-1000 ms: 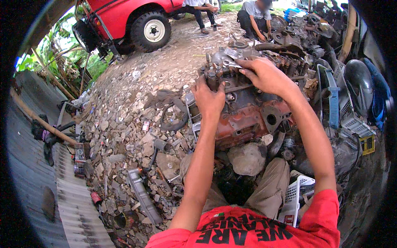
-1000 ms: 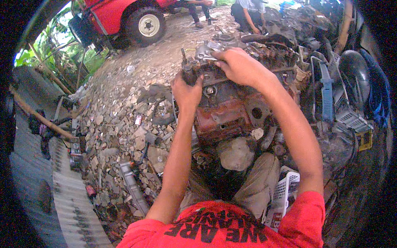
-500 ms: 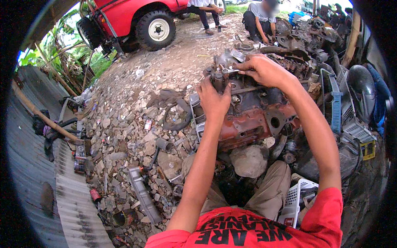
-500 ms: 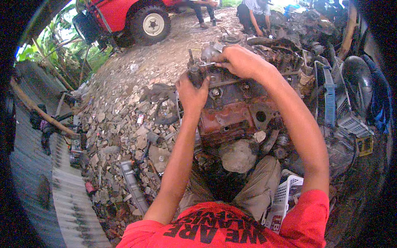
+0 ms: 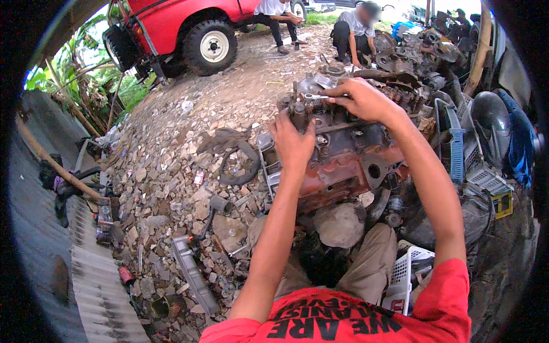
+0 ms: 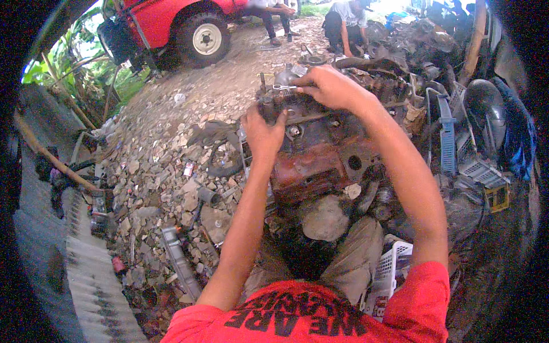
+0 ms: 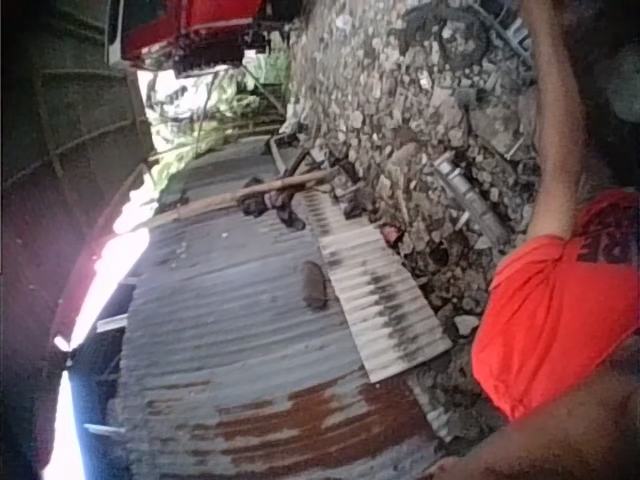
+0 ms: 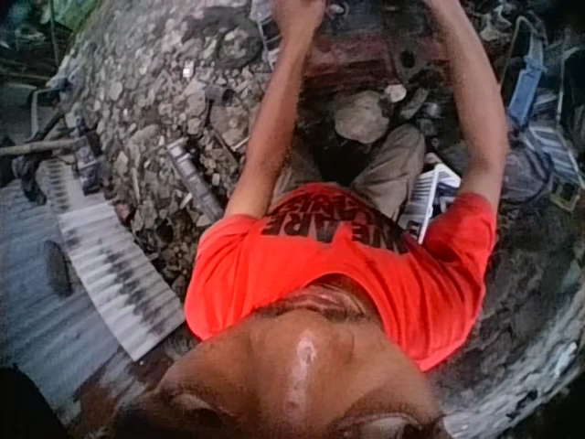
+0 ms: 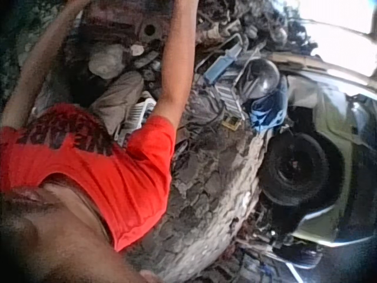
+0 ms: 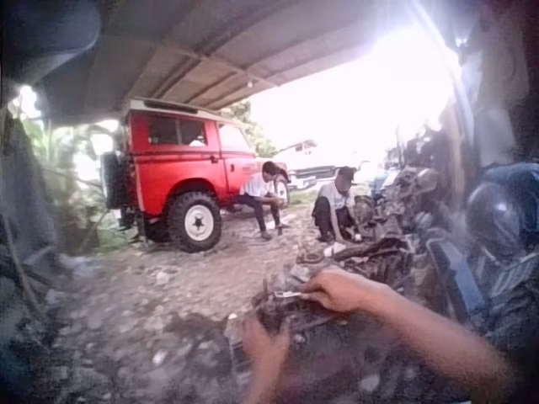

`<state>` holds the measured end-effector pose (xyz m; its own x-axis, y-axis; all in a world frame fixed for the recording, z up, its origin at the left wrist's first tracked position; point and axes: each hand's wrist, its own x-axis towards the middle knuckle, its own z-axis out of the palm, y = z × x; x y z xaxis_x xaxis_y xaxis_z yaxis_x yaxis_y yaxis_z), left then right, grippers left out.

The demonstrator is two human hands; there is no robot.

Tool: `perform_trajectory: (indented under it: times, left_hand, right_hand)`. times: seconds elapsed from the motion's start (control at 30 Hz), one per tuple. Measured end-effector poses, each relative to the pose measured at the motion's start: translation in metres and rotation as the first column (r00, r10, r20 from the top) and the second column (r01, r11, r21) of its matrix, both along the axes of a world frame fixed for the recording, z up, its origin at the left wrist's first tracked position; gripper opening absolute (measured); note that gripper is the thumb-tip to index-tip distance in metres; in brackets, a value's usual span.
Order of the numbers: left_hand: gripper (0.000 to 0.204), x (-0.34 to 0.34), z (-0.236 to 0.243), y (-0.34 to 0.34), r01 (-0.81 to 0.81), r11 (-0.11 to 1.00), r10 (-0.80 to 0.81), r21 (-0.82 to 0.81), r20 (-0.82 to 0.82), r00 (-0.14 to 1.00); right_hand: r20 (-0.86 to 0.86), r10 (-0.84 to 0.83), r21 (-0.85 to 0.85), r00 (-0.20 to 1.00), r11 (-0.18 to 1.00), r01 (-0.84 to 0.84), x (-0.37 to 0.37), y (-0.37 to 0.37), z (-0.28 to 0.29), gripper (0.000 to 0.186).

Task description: The person uses a wrench to loosen and remove bolts from an engine block, then removes a metal component. The person continues to work on the engine using hand tools.

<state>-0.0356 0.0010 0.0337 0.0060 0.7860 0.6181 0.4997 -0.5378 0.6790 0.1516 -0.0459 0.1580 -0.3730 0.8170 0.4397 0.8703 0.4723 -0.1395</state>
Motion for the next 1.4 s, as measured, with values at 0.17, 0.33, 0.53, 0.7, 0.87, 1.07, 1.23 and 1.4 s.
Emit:
perform_trajectory:
  times: [0.17,0.33,0.53,0.7,0.87,1.07,1.23,1.4]
  left_hand:
    - [0.068,0.004,0.002,-0.002,0.026,1.000,-0.026,-0.007,0.012,1.000]
    - [0.072,-0.002,-0.004,0.006,0.017,1.000,-0.017,0.011,-0.014,1.000]
    - [0.066,0.001,-0.005,0.005,-0.007,0.996,0.006,0.085,0.016,1.000]
    - [0.069,-0.003,0.003,0.004,0.063,0.998,-0.063,-0.003,0.039,0.997]
    - [0.066,-0.004,0.001,0.008,0.091,0.996,-0.093,0.023,0.080,0.992]
    - [0.063,-0.003,0.002,0.005,0.092,0.995,-0.096,0.049,0.095,0.991]
    - [0.063,-0.006,0.000,0.008,0.071,0.997,-0.073,0.034,0.071,0.995]
    - [0.061,-0.003,-0.006,0.015,0.037,0.995,-0.041,0.091,0.042,0.998]
  right_hand:
    - [0.018,0.004,0.002,1.000,1.000,-0.004,0.003,0.002,0.000,0.031]
    - [0.070,-0.060,-0.042,0.996,0.997,0.063,-0.011,-0.002,0.003,0.031]
    - [-0.075,-0.120,0.049,0.990,0.991,0.124,-0.011,-0.008,-0.002,0.035]
    - [-0.315,-0.307,0.012,0.898,0.945,0.327,-0.021,-0.006,-0.004,0.042]
    - [-0.297,-0.114,0.016,0.948,0.992,0.124,-0.032,0.007,-0.015,0.040]
    - [-0.253,-0.019,0.114,0.967,0.992,0.049,-0.033,0.022,-0.030,0.036]
    - [-0.205,-0.035,0.051,0.978,0.998,0.046,-0.040,0.022,-0.017,0.035]
    - [-0.271,0.144,0.159,0.952,0.982,-0.103,-0.032,0.032,-0.026,0.035]
